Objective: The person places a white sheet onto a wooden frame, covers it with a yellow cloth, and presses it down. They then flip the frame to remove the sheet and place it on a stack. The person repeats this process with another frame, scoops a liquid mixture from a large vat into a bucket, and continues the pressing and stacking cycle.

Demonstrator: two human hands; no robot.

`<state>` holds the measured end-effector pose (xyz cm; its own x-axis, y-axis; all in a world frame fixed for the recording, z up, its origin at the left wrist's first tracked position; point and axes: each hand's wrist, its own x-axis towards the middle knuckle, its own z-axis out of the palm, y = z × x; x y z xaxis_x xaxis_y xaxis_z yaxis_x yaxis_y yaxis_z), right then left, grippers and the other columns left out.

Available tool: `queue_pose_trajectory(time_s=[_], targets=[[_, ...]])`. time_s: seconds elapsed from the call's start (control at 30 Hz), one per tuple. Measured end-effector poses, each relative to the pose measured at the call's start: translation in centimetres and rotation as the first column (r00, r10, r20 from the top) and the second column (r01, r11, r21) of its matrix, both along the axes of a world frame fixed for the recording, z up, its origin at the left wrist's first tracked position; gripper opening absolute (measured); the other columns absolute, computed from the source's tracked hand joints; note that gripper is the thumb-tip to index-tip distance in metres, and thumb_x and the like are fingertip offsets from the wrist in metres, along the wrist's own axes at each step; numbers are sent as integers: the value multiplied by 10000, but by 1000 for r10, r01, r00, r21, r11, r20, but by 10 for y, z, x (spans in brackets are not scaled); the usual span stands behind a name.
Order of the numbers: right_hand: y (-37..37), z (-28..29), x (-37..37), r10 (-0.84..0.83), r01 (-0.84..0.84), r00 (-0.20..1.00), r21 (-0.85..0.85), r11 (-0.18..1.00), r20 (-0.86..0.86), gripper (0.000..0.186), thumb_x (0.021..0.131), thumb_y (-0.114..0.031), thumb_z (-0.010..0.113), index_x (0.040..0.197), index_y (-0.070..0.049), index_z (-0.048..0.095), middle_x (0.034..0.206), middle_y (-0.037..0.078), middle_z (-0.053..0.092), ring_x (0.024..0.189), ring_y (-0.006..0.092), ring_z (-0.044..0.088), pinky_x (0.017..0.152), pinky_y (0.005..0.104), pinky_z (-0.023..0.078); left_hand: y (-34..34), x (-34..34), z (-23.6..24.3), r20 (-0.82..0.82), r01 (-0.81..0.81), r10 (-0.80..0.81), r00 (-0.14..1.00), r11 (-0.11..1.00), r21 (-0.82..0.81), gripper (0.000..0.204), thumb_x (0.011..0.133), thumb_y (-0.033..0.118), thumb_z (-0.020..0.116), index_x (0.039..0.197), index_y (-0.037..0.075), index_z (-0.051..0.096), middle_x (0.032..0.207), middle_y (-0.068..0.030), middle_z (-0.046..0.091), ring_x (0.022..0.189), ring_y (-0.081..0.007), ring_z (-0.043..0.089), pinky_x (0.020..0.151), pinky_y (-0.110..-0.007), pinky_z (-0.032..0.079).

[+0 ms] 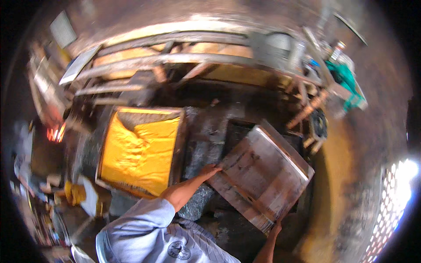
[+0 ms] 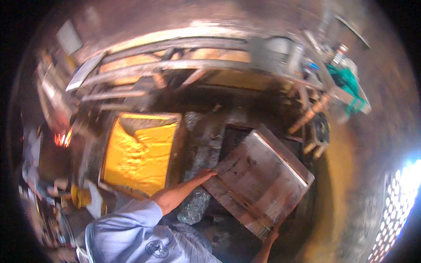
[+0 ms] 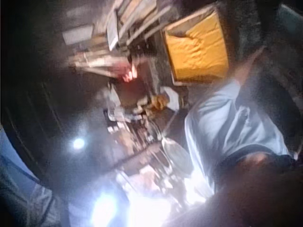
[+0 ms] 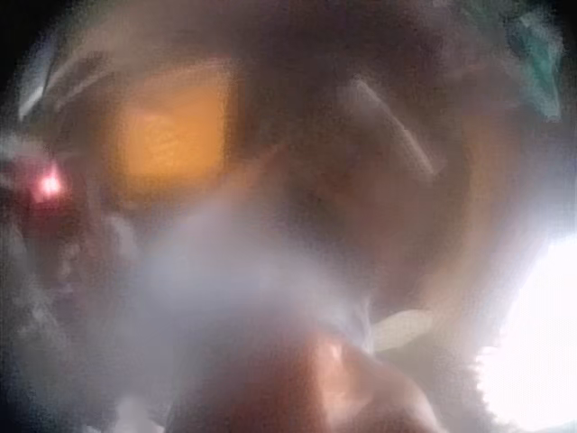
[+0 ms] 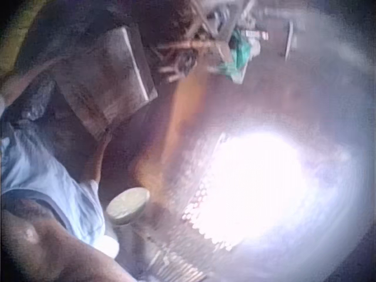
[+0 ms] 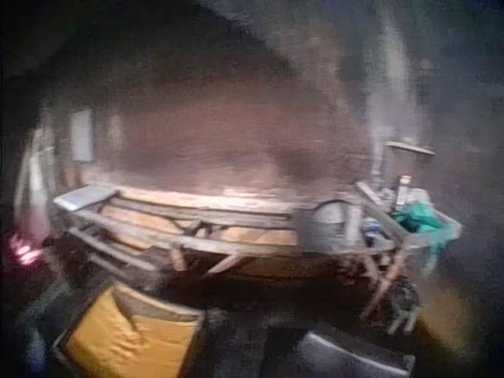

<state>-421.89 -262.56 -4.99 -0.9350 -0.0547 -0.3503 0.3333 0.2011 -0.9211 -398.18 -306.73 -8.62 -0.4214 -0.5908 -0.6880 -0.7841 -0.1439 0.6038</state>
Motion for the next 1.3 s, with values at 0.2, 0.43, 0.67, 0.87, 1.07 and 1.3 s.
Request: queue_pose_trajectory(time_s=[0.2,0.43,0.67,0.87,1.07,1.3], targets=[[-43,3,28,131,156,963,881,446,-236,348,872,-320,528,1068,-36,574,980,158,616,937,354,588,745,437,507,-5,99,23,-599,-313,370,710,928,202,509,725,274,712,1154,43,567,1087,-129,627,998,-270,599,882,-365,465],[-355,89,198,696,-638,699,294,712,-167,301,823,-164,576,1097,-42,604,972,44,603,909,215,570,802,325,447,-29,326,106,-308,-526,442,842,551,-648,516,592,26,596,1098,109,545,1083,-140,478,1069,-343,440,882,-435,395],[-613,48,448,842,-710,-359,703,34,-403,495,777,-229,672,1225,-111,494,1176,159,530,1045,335,518,890,418,431,-23,508,103,86,-92,224,971,682,-726,678,558,120,730,1197,221,528,1261,-103,380,1160,-339,371,902,-492,343],[-688,31,546,930,-471,-368,858,-204,19,353,717,-213,677,1012,-59,559,959,190,607,934,351,584,801,427,473,-52,533,90,68,-142,266,961,692,-708,276,722,208,662,998,215,657,1215,-67,431,1113,-281,403,880,-438,351],[-809,128,652,862,-752,-454,421,-507,226,88,740,-20,605,803,-58,556,687,74,604,543,171,615,403,319,499,-96,625,97,-579,-637,417,700,732,-242,234,808,189,605,1012,76,602,967,-55,604,905,-237,564,798,-361,448],[-842,160,738,761,-820,-536,8,-573,-365,545,791,-132,674,1268,12,454,1133,155,587,1109,258,550,923,348,471,-99,820,70,-579,-912,730,-363,-407,59,415,830,162,666,1165,24,464,1001,-67,552,883,-155,532,800,-298,443]])
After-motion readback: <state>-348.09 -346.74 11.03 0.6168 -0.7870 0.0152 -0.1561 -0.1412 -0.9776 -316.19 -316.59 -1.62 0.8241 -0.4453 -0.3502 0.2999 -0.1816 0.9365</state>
